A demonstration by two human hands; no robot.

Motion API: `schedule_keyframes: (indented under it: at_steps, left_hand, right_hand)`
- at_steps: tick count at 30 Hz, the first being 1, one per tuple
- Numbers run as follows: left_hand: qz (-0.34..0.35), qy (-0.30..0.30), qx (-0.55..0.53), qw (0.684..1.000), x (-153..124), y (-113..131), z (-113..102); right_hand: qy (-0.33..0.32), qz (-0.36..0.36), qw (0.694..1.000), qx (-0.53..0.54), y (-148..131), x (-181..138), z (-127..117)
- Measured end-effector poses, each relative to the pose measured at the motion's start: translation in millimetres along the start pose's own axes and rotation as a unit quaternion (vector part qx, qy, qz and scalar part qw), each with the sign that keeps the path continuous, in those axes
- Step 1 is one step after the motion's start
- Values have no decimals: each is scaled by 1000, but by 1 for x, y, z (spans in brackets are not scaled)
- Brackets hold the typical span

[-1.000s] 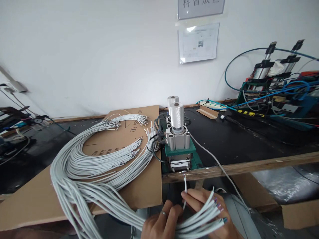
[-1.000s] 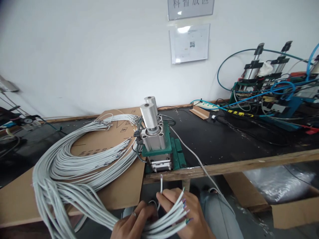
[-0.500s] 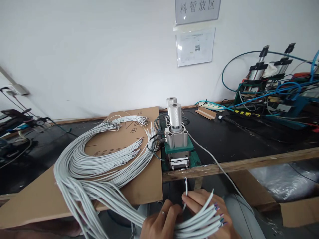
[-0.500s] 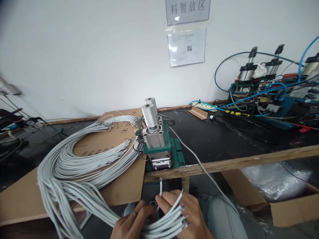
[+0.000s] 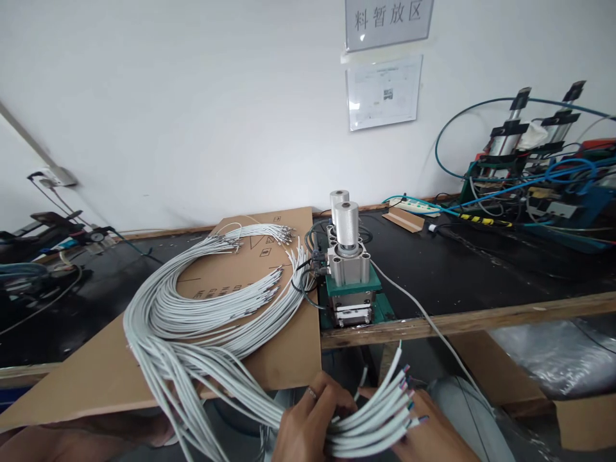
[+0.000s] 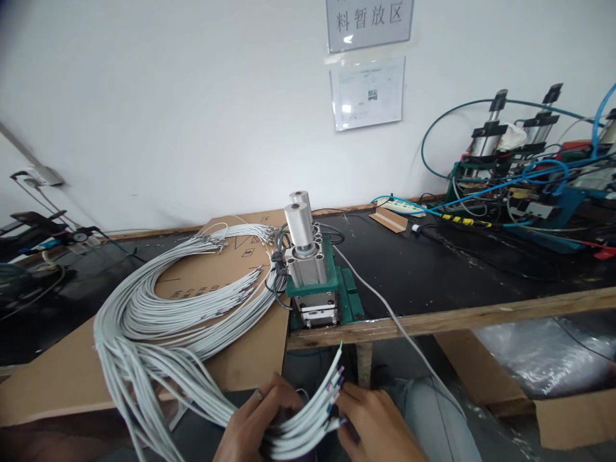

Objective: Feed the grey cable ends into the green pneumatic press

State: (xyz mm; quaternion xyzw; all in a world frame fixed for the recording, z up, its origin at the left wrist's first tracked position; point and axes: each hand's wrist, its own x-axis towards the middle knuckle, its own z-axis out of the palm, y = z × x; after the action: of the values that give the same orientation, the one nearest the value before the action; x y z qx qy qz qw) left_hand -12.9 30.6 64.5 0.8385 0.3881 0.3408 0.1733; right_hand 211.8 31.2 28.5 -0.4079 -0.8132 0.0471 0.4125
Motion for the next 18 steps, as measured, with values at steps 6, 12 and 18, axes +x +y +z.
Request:
schedule_keyframes:
  at_steps: [6,12,18]
  left_hand:
    - [43,-51,-9,998,16,2,-9]
    - [37,-106,6,994,17,-1,-12]
    - [-11,-97,-17,995,1,-9,-3]
  right_hand:
    - [94,242,905,336,-25,-3,-9]
    - [113,282,794,526,-41,22,4]
    - [134,277,752,583,-41,28,14]
